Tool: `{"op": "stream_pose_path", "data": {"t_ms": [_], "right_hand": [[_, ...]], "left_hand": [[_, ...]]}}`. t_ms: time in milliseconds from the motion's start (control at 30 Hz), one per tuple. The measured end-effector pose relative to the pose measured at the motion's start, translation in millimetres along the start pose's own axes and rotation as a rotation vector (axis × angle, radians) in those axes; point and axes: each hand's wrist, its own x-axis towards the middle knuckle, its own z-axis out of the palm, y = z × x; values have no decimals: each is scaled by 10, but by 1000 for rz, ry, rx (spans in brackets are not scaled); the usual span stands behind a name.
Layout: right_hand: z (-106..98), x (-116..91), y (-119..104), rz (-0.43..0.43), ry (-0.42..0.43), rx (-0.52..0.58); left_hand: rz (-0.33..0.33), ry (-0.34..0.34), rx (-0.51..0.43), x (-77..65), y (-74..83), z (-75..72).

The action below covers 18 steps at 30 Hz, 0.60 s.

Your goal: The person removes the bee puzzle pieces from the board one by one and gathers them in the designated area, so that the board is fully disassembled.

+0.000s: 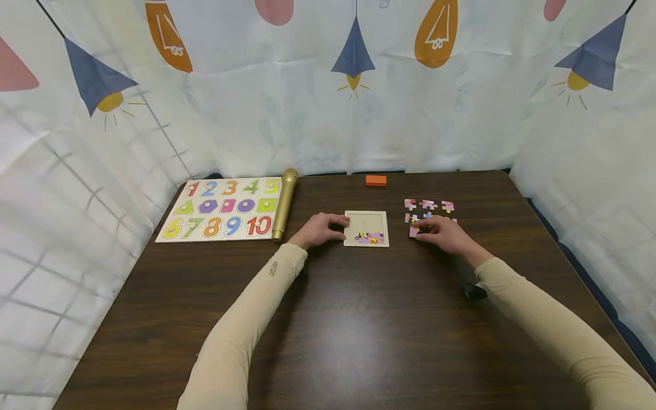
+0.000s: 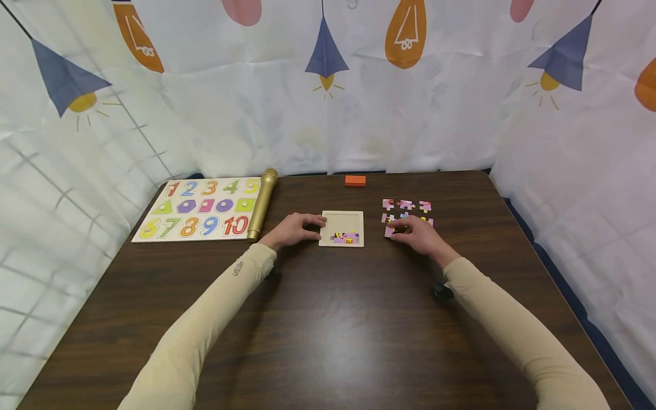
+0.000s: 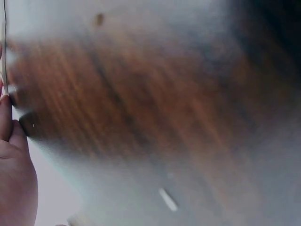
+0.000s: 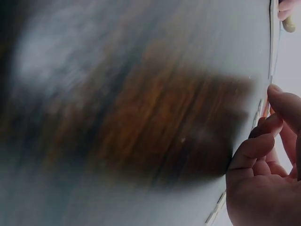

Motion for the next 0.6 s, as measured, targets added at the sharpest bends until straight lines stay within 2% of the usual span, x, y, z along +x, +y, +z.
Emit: {"op": "stream_pose_path", "data": {"t_ms": [267, 600], "right_hand": [[55, 37, -16, -54, -3, -11], [87, 44, -39, -40, -21, -6]], "left_hand": [[2, -4, 13, 1, 11, 1], [-7, -13, 13, -9, 14, -14]]}}
